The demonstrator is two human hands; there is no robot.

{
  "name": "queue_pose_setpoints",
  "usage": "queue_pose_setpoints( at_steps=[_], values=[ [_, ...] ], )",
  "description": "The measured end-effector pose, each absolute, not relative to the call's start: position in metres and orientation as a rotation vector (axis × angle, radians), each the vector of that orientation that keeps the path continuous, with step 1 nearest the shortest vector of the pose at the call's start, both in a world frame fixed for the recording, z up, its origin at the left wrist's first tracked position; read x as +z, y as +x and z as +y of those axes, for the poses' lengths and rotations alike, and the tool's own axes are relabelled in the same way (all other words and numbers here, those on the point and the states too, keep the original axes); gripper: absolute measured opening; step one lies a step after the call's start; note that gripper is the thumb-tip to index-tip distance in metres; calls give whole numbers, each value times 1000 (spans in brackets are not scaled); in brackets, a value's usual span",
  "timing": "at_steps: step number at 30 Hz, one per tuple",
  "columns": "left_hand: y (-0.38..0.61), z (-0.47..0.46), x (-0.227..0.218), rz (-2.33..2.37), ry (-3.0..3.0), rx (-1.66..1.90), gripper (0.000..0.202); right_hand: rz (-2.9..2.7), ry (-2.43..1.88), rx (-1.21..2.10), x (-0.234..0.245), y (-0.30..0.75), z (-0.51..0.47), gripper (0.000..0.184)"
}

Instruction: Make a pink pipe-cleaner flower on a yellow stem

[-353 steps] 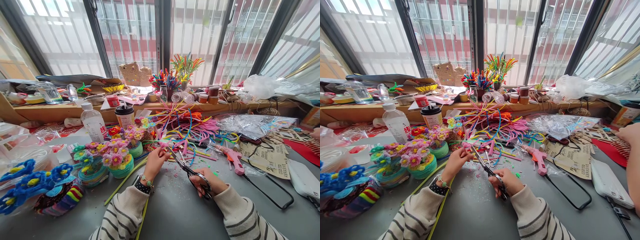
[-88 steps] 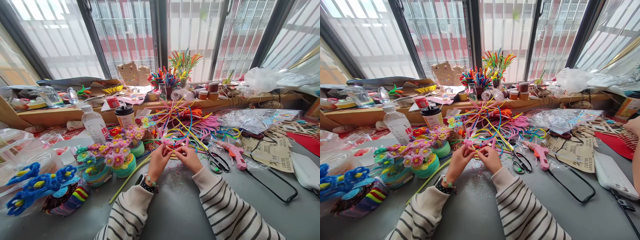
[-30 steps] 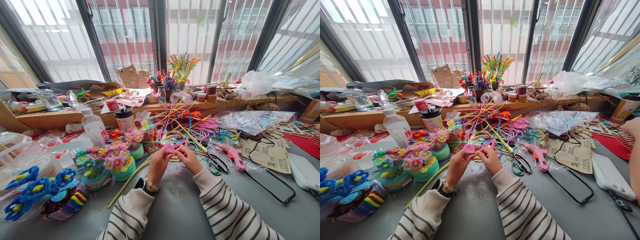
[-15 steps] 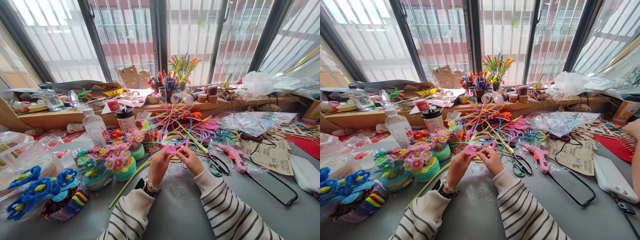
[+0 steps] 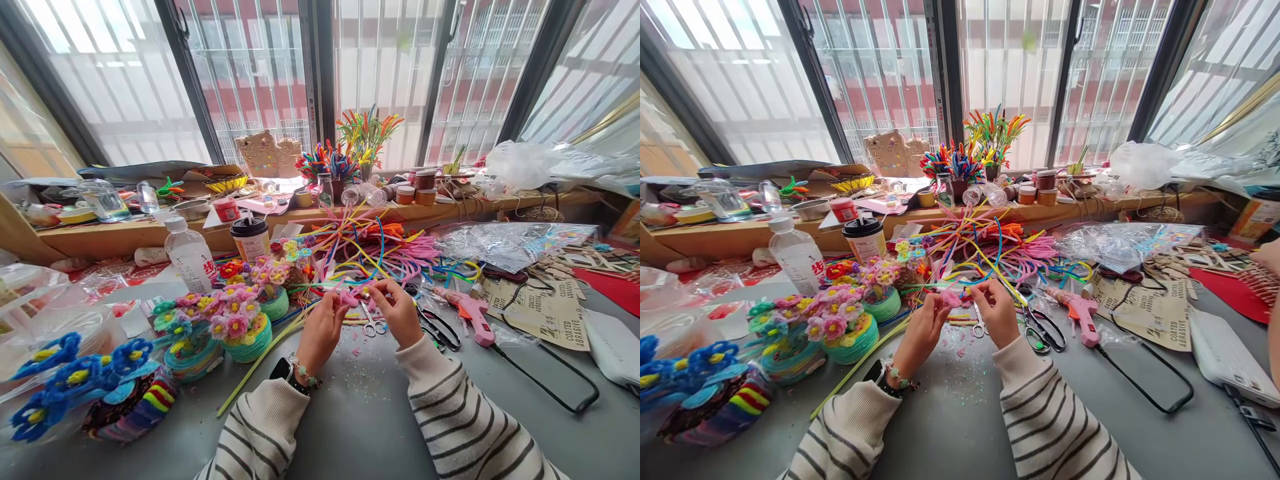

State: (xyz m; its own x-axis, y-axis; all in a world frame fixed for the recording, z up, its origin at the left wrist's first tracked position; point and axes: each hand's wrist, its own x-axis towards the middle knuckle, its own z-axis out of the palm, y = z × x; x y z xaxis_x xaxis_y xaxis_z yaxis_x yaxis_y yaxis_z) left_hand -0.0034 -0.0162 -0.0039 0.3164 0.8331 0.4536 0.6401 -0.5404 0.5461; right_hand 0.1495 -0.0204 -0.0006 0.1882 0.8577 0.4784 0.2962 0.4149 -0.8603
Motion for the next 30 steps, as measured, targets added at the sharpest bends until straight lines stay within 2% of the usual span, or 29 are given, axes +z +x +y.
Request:
queue_pose_setpoints(
  at_steps=[15, 30],
  values=[
    [-7, -18, 3, 1133, 2339, 1322, 11, -1603, -991, 368, 5, 145, -25, 11],
    [-7, -16, 4, 1096, 2312, 1355, 11, -1598, -1007, 356, 5, 143, -27, 9]
  ],
)
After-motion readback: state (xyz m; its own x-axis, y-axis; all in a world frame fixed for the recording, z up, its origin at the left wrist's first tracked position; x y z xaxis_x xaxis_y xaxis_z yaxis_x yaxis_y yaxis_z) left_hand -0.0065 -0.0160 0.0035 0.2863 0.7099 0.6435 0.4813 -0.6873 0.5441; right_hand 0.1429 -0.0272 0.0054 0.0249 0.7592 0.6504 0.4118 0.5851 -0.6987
